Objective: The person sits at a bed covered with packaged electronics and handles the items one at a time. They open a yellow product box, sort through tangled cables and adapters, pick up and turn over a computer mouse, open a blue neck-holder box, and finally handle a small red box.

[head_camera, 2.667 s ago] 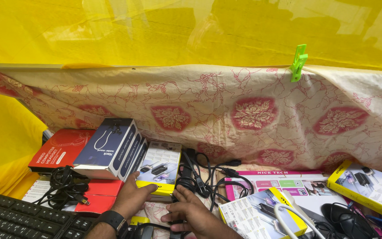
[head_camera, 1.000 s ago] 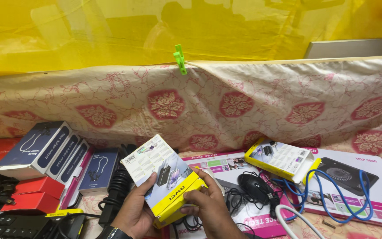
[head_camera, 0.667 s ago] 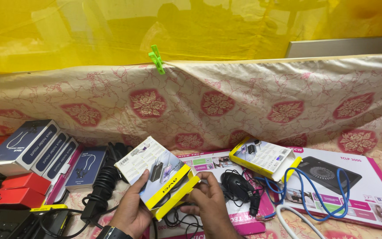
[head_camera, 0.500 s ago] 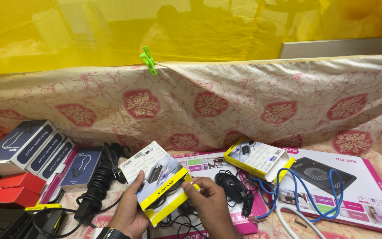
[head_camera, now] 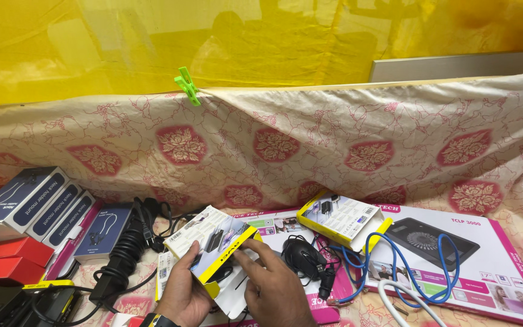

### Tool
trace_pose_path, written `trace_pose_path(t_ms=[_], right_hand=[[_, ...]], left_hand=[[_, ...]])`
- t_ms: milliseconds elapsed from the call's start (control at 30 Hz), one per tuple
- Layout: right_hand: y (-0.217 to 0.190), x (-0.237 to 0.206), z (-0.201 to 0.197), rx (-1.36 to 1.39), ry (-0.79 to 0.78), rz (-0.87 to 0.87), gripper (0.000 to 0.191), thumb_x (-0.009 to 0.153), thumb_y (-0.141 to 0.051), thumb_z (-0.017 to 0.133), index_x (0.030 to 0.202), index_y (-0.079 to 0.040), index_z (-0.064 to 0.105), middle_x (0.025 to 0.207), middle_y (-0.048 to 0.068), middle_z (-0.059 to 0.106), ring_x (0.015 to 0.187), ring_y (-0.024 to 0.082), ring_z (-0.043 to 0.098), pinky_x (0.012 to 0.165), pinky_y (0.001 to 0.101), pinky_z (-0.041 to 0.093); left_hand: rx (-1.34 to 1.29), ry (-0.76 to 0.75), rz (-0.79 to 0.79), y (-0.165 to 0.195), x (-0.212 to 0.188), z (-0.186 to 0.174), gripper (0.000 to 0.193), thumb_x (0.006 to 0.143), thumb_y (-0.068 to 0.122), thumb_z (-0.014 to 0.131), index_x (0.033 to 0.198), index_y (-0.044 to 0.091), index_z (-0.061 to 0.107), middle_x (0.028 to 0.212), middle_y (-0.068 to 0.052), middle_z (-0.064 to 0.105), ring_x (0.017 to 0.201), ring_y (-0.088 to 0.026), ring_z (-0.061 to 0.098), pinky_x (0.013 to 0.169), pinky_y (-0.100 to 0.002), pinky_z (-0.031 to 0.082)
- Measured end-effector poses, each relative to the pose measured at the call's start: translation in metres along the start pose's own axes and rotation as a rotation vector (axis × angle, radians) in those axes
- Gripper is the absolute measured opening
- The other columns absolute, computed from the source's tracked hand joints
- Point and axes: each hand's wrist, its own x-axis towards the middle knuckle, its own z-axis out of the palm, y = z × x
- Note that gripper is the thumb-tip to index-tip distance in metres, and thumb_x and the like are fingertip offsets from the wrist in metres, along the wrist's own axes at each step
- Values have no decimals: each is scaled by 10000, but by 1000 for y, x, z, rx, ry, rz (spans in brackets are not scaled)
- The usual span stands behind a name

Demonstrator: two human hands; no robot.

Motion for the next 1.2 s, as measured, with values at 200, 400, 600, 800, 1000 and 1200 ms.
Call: trace_pose_path(t_ms=[200, 400, 600, 800, 1000, 1200], right_hand=[[12, 2, 2, -154, -364, 125, 727, 687, -5, 750, 1383, -83, 556, 1476, 213, 480, 1178, 362, 634, 900, 452, 550], [16, 9, -9, 314, -571, 304, 795, 729, -236, 869, 1424, -80, 518, 1267, 162, 636, 1115, 284, 664, 920, 378, 552], [18, 13, 1, 656, -506, 333, 601, 788, -216, 834, 1327, -70, 613, 1207, 53, 658, 1099, 122, 670, 959, 296, 555], [23, 12, 21, 531, -299, 111, 270, 819, -113, 826, 850, 17, 592, 909, 52, 559, 814, 103, 558, 688, 284, 478], [25, 6, 19, 683, -178, 335, 183, 834, -82, 766, 749, -29, 613, 678, -28, 492, 648, 65, 453, 582, 265, 381], [25, 11, 8, 1024, 19, 638, 62, 730, -32, 709, 722, 4, 659, 600, 58, 571, 458, 158, 500, 428, 312, 419]], left_hand=[[75, -49, -21, 0, 5, 1, 460, 956, 332, 570, 1340, 80, 593, 1232, -135, 718, 1101, -285, 697, 972, -512, 554], [279, -78, -108, 10, -1, 2, 457, 940, 288, 565, 1331, 53, 589, 1199, -172, 744, 1046, -298, 740, 840, -496, 627], [302, -103, -99, 10, 2, -4, 497, 946, 393, 573, 1325, 71, 588, 1168, -158, 742, 1018, -307, 737, 818, -510, 617], [123, -7, 40, 33, 21, -22, 495, 945, 307, 600, 1371, 55, 579, 1248, -176, 720, 1081, -316, 720, 939, -501, 580], [108, 197, 147, 67, 27, -45, 506, 924, 296, 611, 1404, 150, 539, 1322, -94, 676, 1178, -283, 661, 1022, -563, 501], [71, 247, 215, 70, 31, -64, 520, 914, 296, 646, 1406, 159, 543, 1351, -57, 651, 1234, -256, 628, 1056, -520, 484]])
